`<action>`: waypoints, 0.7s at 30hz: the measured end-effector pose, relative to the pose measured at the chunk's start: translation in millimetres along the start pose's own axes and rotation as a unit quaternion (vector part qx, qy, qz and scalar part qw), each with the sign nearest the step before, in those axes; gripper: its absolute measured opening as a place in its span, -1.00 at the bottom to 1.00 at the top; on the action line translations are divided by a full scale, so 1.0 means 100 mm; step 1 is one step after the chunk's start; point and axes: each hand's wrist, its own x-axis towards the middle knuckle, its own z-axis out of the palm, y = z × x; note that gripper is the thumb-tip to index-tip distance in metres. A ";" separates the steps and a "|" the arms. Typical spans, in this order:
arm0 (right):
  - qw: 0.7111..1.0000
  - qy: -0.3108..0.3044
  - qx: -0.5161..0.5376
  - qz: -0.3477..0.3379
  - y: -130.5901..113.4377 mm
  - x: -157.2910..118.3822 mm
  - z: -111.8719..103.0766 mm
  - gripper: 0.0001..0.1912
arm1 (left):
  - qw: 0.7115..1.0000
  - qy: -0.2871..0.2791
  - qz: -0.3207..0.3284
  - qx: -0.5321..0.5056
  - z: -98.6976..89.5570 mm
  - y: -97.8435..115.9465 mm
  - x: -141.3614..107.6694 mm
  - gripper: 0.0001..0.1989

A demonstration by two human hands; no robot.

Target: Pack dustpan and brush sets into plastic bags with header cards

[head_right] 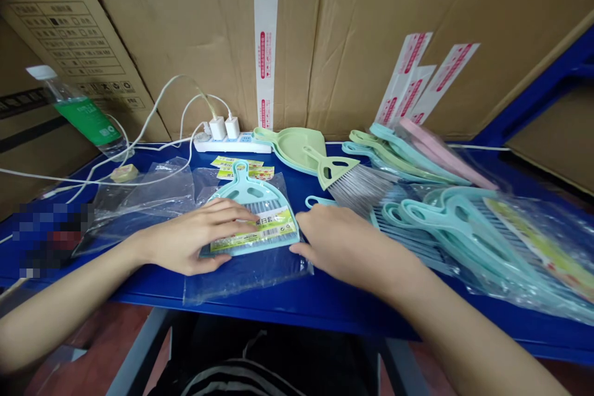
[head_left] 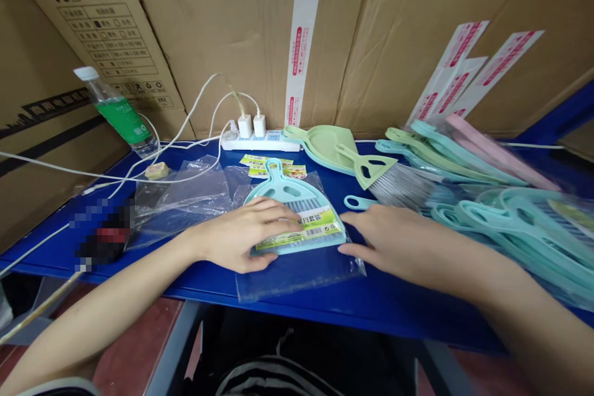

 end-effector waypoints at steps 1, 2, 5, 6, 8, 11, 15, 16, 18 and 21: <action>1.000 0.003 0.018 0.000 0.04 0.02 -0.01 -0.69 | 1.000 -0.001 -0.002 0.005 0.00 0.00 0.00 -0.47; 0.999 0.004 0.035 0.007 0.06 0.05 -0.01 -0.63 | 1.000 -0.003 -0.003 0.010 0.00 0.01 0.00 -0.48; 0.996 0.009 0.070 0.047 0.09 0.16 -0.01 -0.50 | 1.000 -0.012 -0.004 0.016 0.00 0.02 0.00 -0.50; 0.995 0.012 0.076 0.059 0.08 0.20 -0.01 -0.48 | 1.000 -0.015 -0.005 0.018 0.00 0.02 0.00 -0.50; 0.994 0.016 0.083 0.073 0.06 0.28 0.01 -0.45 | 1.000 -0.019 -0.006 0.018 -0.01 0.01 0.00 -0.50; 0.992 0.017 0.090 0.089 0.02 0.36 0.03 -0.41 | 1.000 -0.022 -0.008 0.016 -0.01 0.01 -0.01 -0.49; 0.989 0.031 0.102 0.099 0.00 0.40 0.05 -0.42 | 0.999 -0.023 -0.006 0.022 0.00 0.01 -0.01 -0.50; 0.989 0.040 0.107 0.093 0.00 0.40 0.06 -0.42 | 0.999 -0.023 -0.004 0.023 0.00 0.01 -0.01 -0.50; 0.988 0.063 0.125 0.073 0.02 0.40 0.08 -0.42 | 0.999 -0.020 0.001 0.025 0.00 0.01 -0.01 -0.52; 0.980 0.100 0.164 0.044 0.06 0.43 0.14 -0.46 | 1.000 -0.015 0.001 0.026 0.00 0.01 -0.02 -0.55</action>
